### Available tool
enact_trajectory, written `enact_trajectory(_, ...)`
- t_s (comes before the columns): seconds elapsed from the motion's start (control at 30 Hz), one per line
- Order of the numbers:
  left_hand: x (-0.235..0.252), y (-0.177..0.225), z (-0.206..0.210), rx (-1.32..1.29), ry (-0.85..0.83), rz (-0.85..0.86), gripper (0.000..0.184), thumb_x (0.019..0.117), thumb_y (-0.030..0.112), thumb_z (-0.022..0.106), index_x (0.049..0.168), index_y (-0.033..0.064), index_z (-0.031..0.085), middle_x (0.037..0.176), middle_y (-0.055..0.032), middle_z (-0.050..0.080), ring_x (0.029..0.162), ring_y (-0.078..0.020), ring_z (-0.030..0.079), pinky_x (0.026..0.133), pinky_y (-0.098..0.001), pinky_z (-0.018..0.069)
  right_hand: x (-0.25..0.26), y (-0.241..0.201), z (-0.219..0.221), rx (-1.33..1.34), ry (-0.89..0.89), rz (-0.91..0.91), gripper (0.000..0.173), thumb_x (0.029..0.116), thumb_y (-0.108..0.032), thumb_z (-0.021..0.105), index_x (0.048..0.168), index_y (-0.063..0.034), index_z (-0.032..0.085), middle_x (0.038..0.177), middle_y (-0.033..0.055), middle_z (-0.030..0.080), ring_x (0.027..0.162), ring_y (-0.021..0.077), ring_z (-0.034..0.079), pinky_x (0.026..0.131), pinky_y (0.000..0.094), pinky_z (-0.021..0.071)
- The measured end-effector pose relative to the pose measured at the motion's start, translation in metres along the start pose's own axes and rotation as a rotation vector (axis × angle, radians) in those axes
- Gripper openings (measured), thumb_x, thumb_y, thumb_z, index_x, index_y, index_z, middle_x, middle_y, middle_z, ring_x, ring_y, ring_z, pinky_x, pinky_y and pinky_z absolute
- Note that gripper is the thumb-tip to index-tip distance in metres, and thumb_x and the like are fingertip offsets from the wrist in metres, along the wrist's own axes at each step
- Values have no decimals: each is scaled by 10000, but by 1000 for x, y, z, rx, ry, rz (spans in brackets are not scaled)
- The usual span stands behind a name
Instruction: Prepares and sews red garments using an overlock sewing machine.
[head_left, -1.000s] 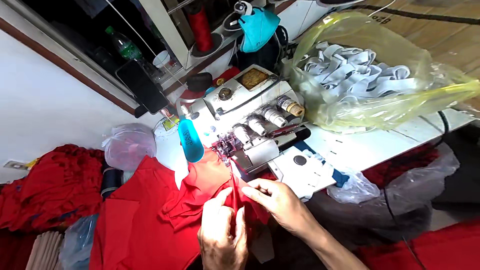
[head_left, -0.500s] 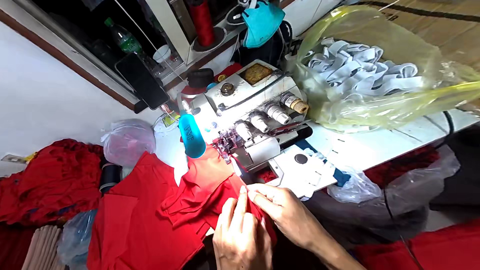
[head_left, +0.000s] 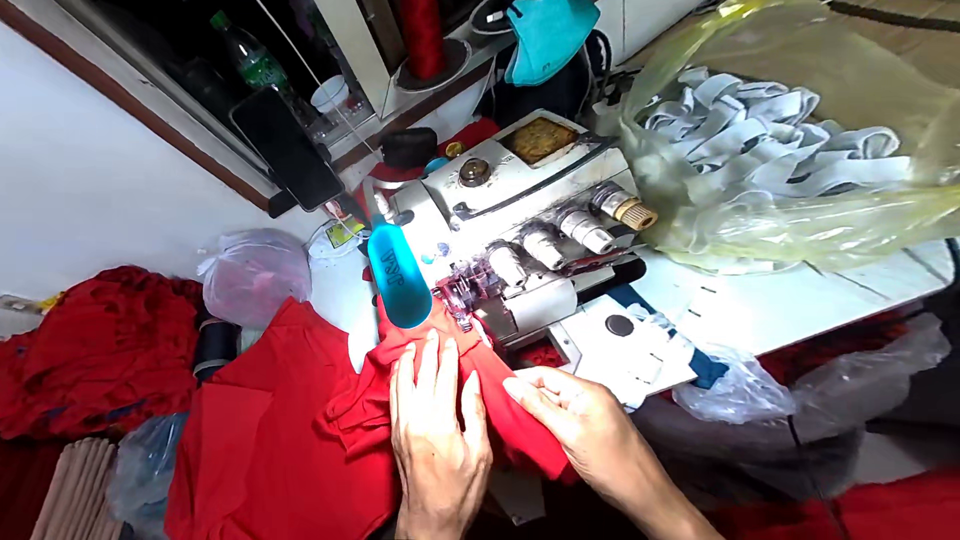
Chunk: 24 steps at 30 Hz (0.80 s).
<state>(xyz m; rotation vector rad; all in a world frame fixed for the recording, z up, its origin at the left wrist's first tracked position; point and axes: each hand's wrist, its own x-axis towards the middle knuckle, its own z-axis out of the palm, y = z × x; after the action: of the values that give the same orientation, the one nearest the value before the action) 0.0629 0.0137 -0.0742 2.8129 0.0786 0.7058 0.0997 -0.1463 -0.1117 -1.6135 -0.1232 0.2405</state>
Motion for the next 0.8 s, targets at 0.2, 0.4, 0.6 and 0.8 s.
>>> enact_trajectory(0.2,41,-38,9,-133,-40,1,329,975,257,549,1192,170,781,1321,-18,701,1302,-215,606,1039,-412,527,14,-7,13,1,-3,-1,218,980,-328,627,952,-172,776,742,-101,689,664,-13,624,609,198,516)
enact_trajectory(0.4,75,-84,25,-298,-37,41,286,923,283,662,1114,115,794,1269,-53,718,1284,-178,617,1088,-399,501,13,-9,20,103,21,43,182,938,-292,695,960,-134,782,757,-66,726,663,11,660,601,196,543)
enact_trajectory(0.6,27,-65,14,-199,180,-122,350,1005,231,583,1252,12,703,1378,-111,656,1334,-234,587,1140,-407,454,-1,-14,10,338,-64,209,161,923,-147,746,1032,-28,746,824,53,767,637,141,732,524,274,621)
enact_trajectory(0.8,-42,-48,10,-431,135,-409,368,989,230,617,1204,-65,660,1075,-121,716,959,-86,699,873,-226,579,-12,-10,6,382,-76,248,154,908,-89,751,1037,-5,745,817,62,769,632,133,729,513,263,610)
